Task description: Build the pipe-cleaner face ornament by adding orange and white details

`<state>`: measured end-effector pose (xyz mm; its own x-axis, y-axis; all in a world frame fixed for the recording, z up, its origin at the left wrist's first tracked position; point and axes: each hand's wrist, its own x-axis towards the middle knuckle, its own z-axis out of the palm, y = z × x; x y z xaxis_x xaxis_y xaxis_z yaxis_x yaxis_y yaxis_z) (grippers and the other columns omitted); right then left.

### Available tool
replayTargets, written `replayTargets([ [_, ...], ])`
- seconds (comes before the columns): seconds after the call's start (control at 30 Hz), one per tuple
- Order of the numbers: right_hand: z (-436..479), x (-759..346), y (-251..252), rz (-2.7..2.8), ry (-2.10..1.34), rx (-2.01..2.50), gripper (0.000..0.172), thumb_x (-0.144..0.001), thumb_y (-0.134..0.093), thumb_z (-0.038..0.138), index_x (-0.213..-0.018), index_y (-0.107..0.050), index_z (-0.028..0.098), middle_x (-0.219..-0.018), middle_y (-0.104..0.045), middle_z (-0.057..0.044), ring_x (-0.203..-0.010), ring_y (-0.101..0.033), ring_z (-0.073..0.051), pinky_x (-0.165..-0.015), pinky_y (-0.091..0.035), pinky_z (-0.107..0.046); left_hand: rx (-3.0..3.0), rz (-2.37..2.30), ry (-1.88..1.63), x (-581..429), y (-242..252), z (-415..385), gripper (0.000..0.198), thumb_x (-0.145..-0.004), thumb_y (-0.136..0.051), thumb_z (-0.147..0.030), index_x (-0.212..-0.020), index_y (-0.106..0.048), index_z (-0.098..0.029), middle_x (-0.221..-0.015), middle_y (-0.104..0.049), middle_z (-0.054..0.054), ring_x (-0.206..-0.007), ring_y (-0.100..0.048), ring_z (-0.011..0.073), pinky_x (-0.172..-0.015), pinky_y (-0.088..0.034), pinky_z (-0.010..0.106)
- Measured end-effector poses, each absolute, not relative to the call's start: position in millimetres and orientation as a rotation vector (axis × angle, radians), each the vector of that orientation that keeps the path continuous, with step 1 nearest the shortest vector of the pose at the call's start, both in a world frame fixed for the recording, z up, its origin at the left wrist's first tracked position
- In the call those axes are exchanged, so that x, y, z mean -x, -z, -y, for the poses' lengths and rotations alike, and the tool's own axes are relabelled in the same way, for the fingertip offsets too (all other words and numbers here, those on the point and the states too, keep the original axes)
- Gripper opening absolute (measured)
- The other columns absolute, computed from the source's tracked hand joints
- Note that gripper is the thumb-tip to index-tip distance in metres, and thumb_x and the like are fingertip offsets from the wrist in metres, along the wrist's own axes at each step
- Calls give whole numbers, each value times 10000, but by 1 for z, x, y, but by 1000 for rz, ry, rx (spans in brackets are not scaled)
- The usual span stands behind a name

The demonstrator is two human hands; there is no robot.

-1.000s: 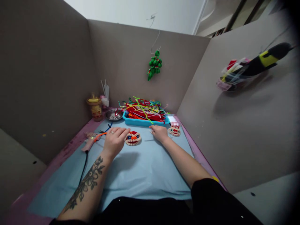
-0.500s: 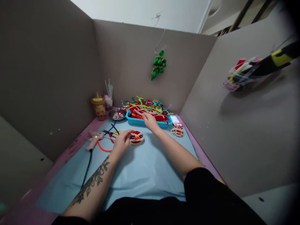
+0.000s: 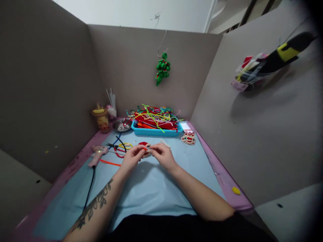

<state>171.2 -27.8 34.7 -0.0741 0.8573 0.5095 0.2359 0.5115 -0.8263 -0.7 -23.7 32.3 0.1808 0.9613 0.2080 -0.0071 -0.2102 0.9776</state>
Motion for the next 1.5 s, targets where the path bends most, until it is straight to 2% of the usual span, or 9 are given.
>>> replayTargets([
  [0.13,25,-167,-25,1539,-772,956,169,-762,-667,263,-911,-700,188,-821,-654,-39,-664,-586,-131,-629,-490,-257,-1588,-972,-1162,-1,-31,22,286,-744,-671,-423,-806,-670,-144,-614,-572,-3,-525,-486,96,-486,-373,204],
  [0.4,29,-163,-26,1525,-943,893,192,-751,-633,225,-939,-653,185,-840,-668,-33,-707,-623,-145,-658,-507,-271,-1658,-1044,-1281,-5,-26,24,290,-753,-669,-430,-741,-660,-141,-721,-655,44,-672,-588,151,-630,-466,256],
  [0.6,27,-163,-21,1520,-909,928,121,-778,-629,246,-871,-681,188,-857,-668,-44,-790,-633,-169,-716,-519,-295,-1626,-1112,-1369,1,-27,22,282,-792,-617,-424,-745,-653,-147,-707,-661,34,-650,-589,149,-612,-468,247],
  [0.8,28,-162,-21,1433,-1005,836,221,-779,-652,286,-982,-691,206,-899,-664,-44,-758,-631,-154,-720,-535,-299,-1753,-1108,-1308,-2,-25,23,259,-788,-623,-396,-774,-681,-144,-731,-680,55,-671,-609,167,-622,-477,261],
  [1.0,30,-164,-25,1528,-931,862,207,-786,-657,271,-972,-732,220,-886,-640,-49,-810,-618,-161,-758,-517,-302,-1800,-1073,-1320,-2,-23,24,224,-785,-633,-363,-780,-694,-148,-750,-690,62,-700,-630,175,-636,-495,266],
  [1.17,33,-165,-30,1530,-834,869,136,-786,-660,250,-888,-745,222,-831,-647,-38,-784,-610,-155,-767,-507,-305,-1829,-1102,-1291,-2,-20,22,211,-802,-621,-339,-795,-703,-144,-756,-709,77,-704,-651,190,-646,-514,286],
  [1.4,33,-165,-29,1510,-672,937,137,-823,-612,238,-887,-731,219,-816,-650,-42,-787,-623,-164,-735,-506,-296,-2251,-1151,-1322,-4,-19,28,210,-886,-537,-297,-991,-686,-192,-949,-709,87,-878,-645,203,-778,-498,312],
  [1.5,31,-165,-27,1568,-536,980,143,-835,-588,215,-885,-722,210,-792,-645,-42,-762,-615,-163,-724,-500,-293,-2431,-1225,-1308,-4,-20,32,207,-891,-531,-284,-1021,-670,-202,-969,-710,86,-905,-641,210,-805,-479,310],
])
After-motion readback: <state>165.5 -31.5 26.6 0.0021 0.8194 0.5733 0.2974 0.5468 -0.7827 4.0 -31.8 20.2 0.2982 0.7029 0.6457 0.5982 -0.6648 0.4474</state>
